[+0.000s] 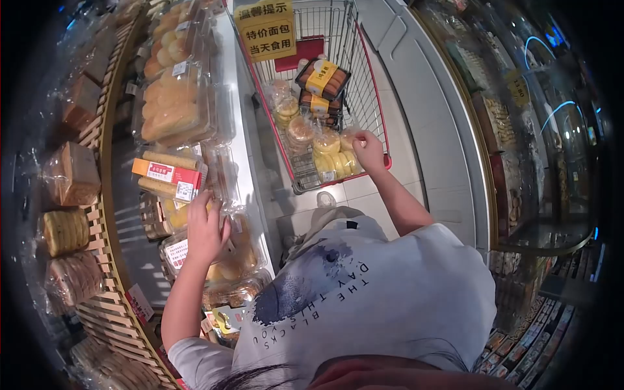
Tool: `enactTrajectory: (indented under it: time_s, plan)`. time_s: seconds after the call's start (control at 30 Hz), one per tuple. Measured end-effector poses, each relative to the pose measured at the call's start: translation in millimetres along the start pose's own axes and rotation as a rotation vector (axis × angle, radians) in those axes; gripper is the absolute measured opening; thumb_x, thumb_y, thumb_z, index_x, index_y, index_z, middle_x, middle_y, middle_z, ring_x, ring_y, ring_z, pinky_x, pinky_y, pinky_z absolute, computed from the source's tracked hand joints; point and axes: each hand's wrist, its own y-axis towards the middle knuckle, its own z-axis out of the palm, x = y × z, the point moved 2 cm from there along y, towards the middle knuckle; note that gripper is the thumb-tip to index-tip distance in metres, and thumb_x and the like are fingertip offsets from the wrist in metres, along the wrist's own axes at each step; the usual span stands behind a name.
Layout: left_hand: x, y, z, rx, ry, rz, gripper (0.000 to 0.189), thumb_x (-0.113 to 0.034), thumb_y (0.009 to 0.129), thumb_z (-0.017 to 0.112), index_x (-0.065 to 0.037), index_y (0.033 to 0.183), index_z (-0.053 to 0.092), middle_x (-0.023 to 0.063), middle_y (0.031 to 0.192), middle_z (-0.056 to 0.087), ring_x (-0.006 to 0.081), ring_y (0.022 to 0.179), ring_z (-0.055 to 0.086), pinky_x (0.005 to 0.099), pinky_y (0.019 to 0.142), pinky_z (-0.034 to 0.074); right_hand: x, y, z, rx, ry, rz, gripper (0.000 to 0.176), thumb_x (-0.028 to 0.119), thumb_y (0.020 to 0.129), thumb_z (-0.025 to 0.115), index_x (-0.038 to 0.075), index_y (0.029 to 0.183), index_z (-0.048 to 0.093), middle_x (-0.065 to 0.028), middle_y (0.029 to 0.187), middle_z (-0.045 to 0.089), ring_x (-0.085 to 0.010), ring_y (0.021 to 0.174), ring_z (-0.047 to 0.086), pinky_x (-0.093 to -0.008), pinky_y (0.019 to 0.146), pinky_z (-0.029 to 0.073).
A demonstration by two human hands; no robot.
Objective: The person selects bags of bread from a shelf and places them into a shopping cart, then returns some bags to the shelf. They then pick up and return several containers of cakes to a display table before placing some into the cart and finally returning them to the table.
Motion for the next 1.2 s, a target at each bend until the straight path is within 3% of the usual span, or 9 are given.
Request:
enactTrajectory:
  time_s: [0.2,0.43,0.53,0.63,0.73,0.83,0.93,1.03,1.2]
  plan:
    - [-37,88,98,0.241,-0.158,0.054,0.042,-0.018,0.075,0.062,0.002,0.108,0.047,0.0213,0.118,0.042,0.0373,0.107,0.044,0.0421,0.090,0.037,-85,32,-16,0.166,-0.111,0.242,0.028,0.019,0.071,0.061,-0.001,0.090,0.060,-0.0150,0.084,0.063,-0.0265,0.081,0.062,-0.0342,0.073,0.048]
    - [-41,196,271,0.285,-0.487,-0.402,0.050,-0.025,0.076,0.061,0.004,0.114,0.047,0.0222,0.111,0.049,0.0358,0.101,0.050,0.0378,0.087,0.041,-151,75,7,0.493,-0.104,0.314,0.046,0.019,0.067,0.065,-0.003,0.106,0.052,-0.0196,0.095,0.060,-0.0300,0.089,0.059,-0.0366,0.078,0.048]
    - [-39,214,363,0.512,-0.728,-0.612,0.044,-0.027,0.073,0.064,0.002,0.105,0.053,0.0191,0.096,0.059,0.0334,0.095,0.056,0.0369,0.084,0.044,-171,90,36,0.602,-0.130,0.306,0.047,0.019,0.067,0.066,-0.007,0.102,0.049,-0.0218,0.092,0.058,-0.0316,0.087,0.059,-0.0374,0.077,0.048]
    - [-66,211,408,0.718,-0.531,-0.718,0.050,-0.036,0.071,0.066,0.003,0.102,0.056,0.0204,0.093,0.062,0.0353,0.090,0.059,0.0386,0.082,0.045,-204,93,80,0.553,-0.233,0.273,0.049,0.021,0.067,0.068,-0.009,0.099,0.047,-0.0228,0.099,0.054,-0.0334,0.091,0.056,-0.0378,0.077,0.047]
    - [-80,198,432,0.552,-0.649,-0.796,0.062,-0.041,0.069,0.067,0.004,0.109,0.053,0.0219,0.097,0.060,0.0375,0.093,0.057,0.0408,0.085,0.043,-209,100,91,0.539,-0.314,0.318,0.058,0.024,0.067,0.069,-0.008,0.108,0.043,-0.0258,0.117,0.040,-0.0400,0.106,0.044,-0.0380,0.087,0.042]
    - [-78,199,461,0.398,-0.378,-0.969,0.065,-0.043,0.067,0.069,0.007,0.107,0.052,0.0246,0.097,0.059,0.0384,0.094,0.056,0.0407,0.086,0.043,-206,107,96,0.491,-0.375,0.237,0.064,0.023,0.067,0.067,-0.007,0.117,0.040,-0.0254,0.118,0.040,-0.0391,0.109,0.043,-0.0381,0.092,0.039]
    - [-74,212,477,0.235,-0.511,-1.068,0.067,-0.046,0.066,0.069,0.009,0.101,0.054,0.0264,0.095,0.059,0.0390,0.094,0.056,0.0402,0.086,0.043,-218,109,99,0.551,-0.304,0.350,0.063,0.019,0.068,0.064,-0.003,0.122,0.040,-0.0247,0.125,0.038,-0.0358,0.115,0.040,-0.0367,0.097,0.036]
    - [-75,215,489,0.237,-0.452,-1.214,0.056,-0.042,0.069,0.067,0.006,0.095,0.057,0.0242,0.093,0.059,0.0387,0.092,0.056,0.0402,0.084,0.044,-224,106,102,0.587,-0.287,0.392,0.056,0.016,0.068,0.062,-0.002,0.118,0.047,-0.0223,0.124,0.041,-0.0340,0.113,0.043,-0.0358,0.096,0.037]
    - [-80,206,477,0.169,-0.479,-1.073,0.029,-0.026,0.077,0.058,0.002,0.086,0.059,0.0219,0.089,0.059,0.0382,0.084,0.057,0.0430,0.073,0.045,-242,97,113,0.606,-0.313,0.369,0.047,0.014,0.067,0.061,-0.001,0.111,0.054,-0.0202,0.120,0.047,-0.0327,0.108,0.048,-0.0346,0.094,0.039]
